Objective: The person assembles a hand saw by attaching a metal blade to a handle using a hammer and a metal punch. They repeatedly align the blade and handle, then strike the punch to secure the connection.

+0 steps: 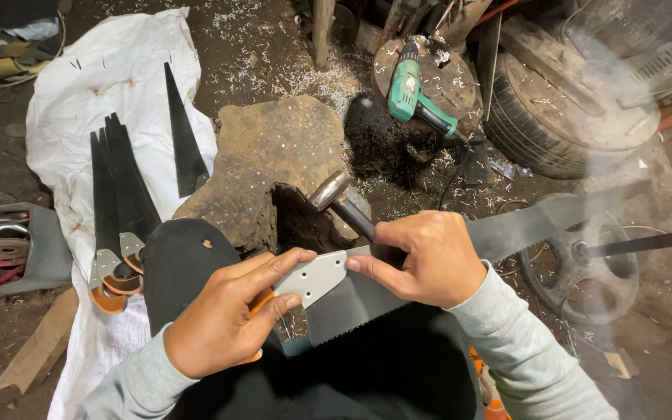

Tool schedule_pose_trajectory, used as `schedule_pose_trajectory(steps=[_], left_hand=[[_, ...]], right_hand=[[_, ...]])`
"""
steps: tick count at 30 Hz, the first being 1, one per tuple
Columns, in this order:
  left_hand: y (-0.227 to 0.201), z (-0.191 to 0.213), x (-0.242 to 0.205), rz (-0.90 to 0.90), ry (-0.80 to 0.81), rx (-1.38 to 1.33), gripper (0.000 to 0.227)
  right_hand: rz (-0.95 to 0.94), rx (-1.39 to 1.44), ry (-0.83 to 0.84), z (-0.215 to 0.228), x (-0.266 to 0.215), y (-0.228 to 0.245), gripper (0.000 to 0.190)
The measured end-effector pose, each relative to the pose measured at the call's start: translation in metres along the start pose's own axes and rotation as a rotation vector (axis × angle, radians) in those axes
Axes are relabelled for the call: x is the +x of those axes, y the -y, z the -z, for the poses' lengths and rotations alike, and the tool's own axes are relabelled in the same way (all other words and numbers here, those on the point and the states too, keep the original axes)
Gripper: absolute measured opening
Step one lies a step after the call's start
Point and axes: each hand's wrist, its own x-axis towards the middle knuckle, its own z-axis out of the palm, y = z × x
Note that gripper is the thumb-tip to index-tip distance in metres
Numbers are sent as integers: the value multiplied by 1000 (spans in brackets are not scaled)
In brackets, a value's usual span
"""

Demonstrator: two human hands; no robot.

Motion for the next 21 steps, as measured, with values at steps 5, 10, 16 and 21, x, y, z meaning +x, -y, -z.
schedule_pose_trajectory(steps=[5, 10, 16, 21], left_hand=[[-4, 9, -3, 55, 40, 41, 53], [6, 13, -10, -21, 39, 56, 54], [26, 13, -18, 130, 89, -1, 54], [37, 7, -27, 116, 72, -17, 54]], right_hand=[[114, 10, -81, -6, 0, 3, 43], [106, 30, -84, -28, -3, 6, 45], [21, 80, -19, -49, -2, 7, 45], [-26, 124, 23, -57, -4, 9, 44]])
